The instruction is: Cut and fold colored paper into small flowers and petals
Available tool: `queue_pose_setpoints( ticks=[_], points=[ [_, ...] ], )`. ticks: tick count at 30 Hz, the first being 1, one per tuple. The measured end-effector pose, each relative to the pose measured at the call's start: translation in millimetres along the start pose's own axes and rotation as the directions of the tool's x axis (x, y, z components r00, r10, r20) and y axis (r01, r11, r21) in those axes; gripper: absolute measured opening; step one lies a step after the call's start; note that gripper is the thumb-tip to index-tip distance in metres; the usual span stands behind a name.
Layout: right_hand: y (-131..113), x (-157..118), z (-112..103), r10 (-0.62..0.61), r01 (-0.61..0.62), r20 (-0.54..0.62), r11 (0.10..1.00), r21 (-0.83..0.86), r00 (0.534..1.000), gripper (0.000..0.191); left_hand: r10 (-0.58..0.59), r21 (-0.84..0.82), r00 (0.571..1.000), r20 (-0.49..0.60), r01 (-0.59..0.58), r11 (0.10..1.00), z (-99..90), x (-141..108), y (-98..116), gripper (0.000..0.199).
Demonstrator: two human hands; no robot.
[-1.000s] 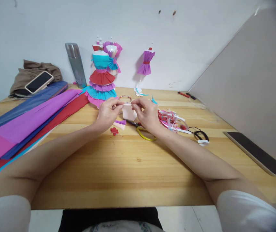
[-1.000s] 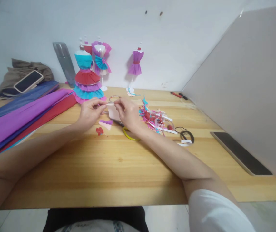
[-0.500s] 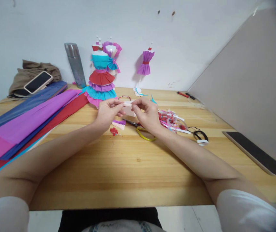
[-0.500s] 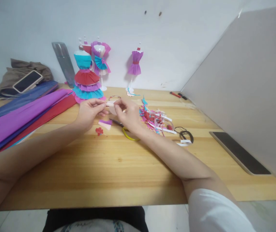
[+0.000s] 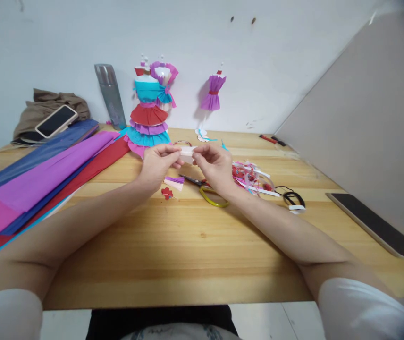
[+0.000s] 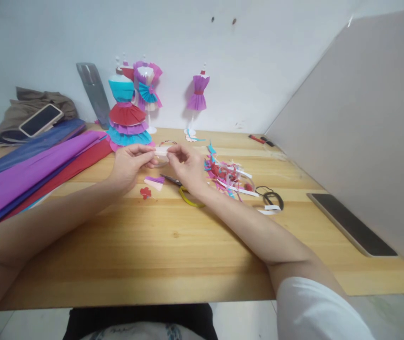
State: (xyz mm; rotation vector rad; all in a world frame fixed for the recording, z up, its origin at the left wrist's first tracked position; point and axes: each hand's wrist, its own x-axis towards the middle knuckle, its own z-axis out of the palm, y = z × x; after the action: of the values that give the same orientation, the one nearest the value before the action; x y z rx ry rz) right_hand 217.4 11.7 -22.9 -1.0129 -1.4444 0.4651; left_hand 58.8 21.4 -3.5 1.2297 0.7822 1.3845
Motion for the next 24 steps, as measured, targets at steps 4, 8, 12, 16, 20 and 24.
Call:
queue_pose_setpoints(
  ticks=[4, 8, 12, 16, 20, 24],
  points=[
    [2.8, 0.4, 0.6, -0.013, 0.013, 0.006, 1.000, 0.014, 1.000, 0.013, -0.001, 0.000, 1.000, -0.001, 0.001, 1.000, -1.0, 0.5, -1.2, 0.018],
    [3.3, -0.1, -0.2, -0.031, 0.031, 0.011, 0.999, -0.009, 0.999, 0.012, 0.004, 0.004, 1.000, 0.002, -0.005, 1.000, -2.5, 1.1, -2.9, 0.018],
    [3.7, -0.1, -1.5, -0.017, 0.018, 0.024, 0.999, -0.027, 1.000, 0.014, 0.003, 0.015, 1.000, 0.016, -0.003, 1.000, -3.6, 1.4, -5.2, 0.019],
    [4.3, 0.1, -1.5, 0.012, -0.011, 0.042, 1.000, -0.024, 0.999, 0.015, -0.015, 0.019, 1.000, 0.012, 0.015, 1.000, -3.5, 1.6, -5.8, 0.015],
    [3.7, -0.5, -1.0, 0.011, -0.010, 0.067, 1.000, -0.008, 0.998, 0.013, -0.022, 0.028, 1.000, 0.004, 0.022, 0.999, -2.5, 1.0, -3.7, 0.011],
    [1.3, -0.1, -2.7, -0.015, 0.016, 0.106, 1.000, -0.004, 0.994, 0.013, -0.012, 0.028, 1.000, 0.011, 0.011, 1.000, -2.3, 0.3, -2.8, 0.008]
  ],
)
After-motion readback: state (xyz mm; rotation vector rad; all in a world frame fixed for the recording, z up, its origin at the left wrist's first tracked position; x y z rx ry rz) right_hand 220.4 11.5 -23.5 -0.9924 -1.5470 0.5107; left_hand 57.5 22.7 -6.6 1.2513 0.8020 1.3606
